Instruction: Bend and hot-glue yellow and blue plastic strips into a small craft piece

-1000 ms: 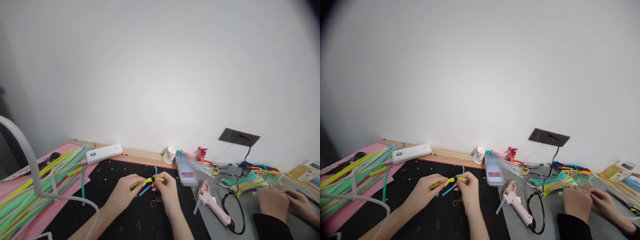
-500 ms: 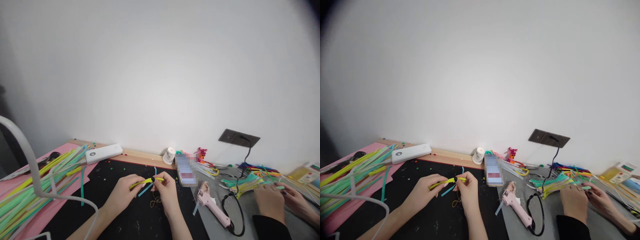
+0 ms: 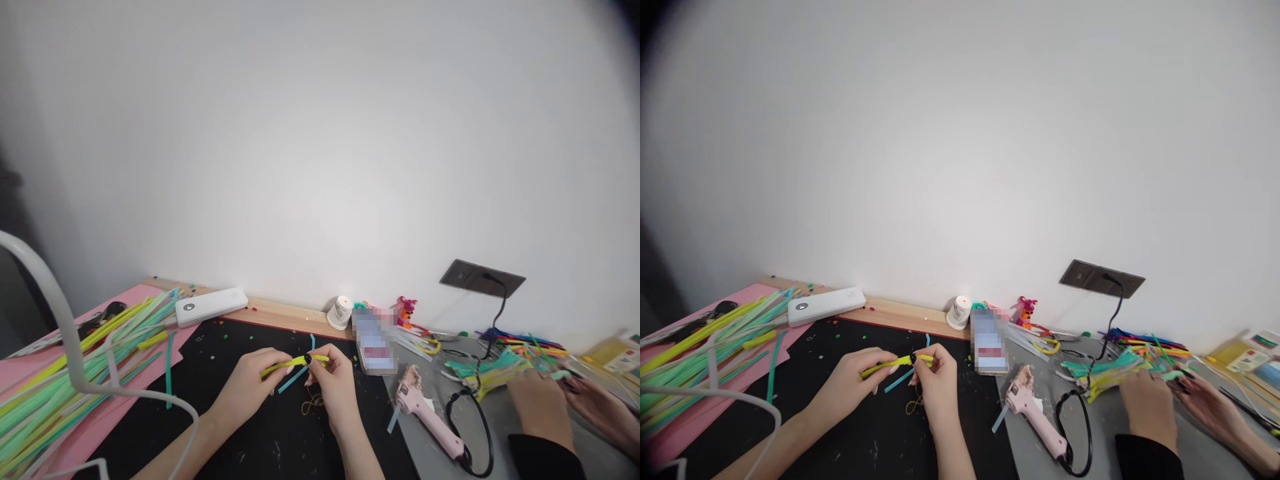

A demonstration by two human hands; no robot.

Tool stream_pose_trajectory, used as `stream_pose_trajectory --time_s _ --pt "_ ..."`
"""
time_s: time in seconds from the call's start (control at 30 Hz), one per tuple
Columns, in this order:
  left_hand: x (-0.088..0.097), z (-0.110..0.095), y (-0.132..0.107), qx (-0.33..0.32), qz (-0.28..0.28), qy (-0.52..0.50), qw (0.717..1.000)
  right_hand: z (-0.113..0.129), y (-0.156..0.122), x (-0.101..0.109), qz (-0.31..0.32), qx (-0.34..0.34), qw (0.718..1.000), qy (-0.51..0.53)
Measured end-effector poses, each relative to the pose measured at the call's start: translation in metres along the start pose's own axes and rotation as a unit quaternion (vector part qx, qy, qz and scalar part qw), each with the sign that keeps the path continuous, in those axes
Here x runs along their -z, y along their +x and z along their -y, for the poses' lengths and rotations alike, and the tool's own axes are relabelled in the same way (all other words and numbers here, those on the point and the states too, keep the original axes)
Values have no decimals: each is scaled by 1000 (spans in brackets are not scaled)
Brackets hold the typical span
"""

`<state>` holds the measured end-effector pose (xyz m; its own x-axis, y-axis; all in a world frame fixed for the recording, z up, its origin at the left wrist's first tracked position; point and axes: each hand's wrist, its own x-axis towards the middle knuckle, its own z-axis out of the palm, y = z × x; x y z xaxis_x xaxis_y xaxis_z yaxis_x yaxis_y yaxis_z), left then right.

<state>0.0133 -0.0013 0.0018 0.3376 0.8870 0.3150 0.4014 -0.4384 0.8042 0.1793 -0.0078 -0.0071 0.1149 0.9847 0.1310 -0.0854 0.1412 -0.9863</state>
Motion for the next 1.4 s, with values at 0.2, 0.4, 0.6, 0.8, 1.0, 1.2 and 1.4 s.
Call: stream_pose_trajectory --time_s 0.2,0.4,0.6,0.8,1.0,1.2,1.4 --pt "1 -2 -1 -12 -2 17 1000 -2 0 0 5 3 1000 3" --pt "0 1 -1 -9 12 13 1000 1 0 -1 13 -3 1000 11" --pt "-2 5 0 6 18 -6 1000 3 -1 -2 27 -12 999 22" --pt "-2 5 -1 10 30 -29 999 7 -5 -5 57 -27 998 28" --pt "-1 2 -1 4 36 -39 999 5 -6 -7 79 -40 994 58" --pt "2 -6 0 16 45 -52 998 6 -6 -7 66 -23 996 63" --pt "1 -5 0 23 47 -59 997 7 -5 -6 59 -23 995 71"
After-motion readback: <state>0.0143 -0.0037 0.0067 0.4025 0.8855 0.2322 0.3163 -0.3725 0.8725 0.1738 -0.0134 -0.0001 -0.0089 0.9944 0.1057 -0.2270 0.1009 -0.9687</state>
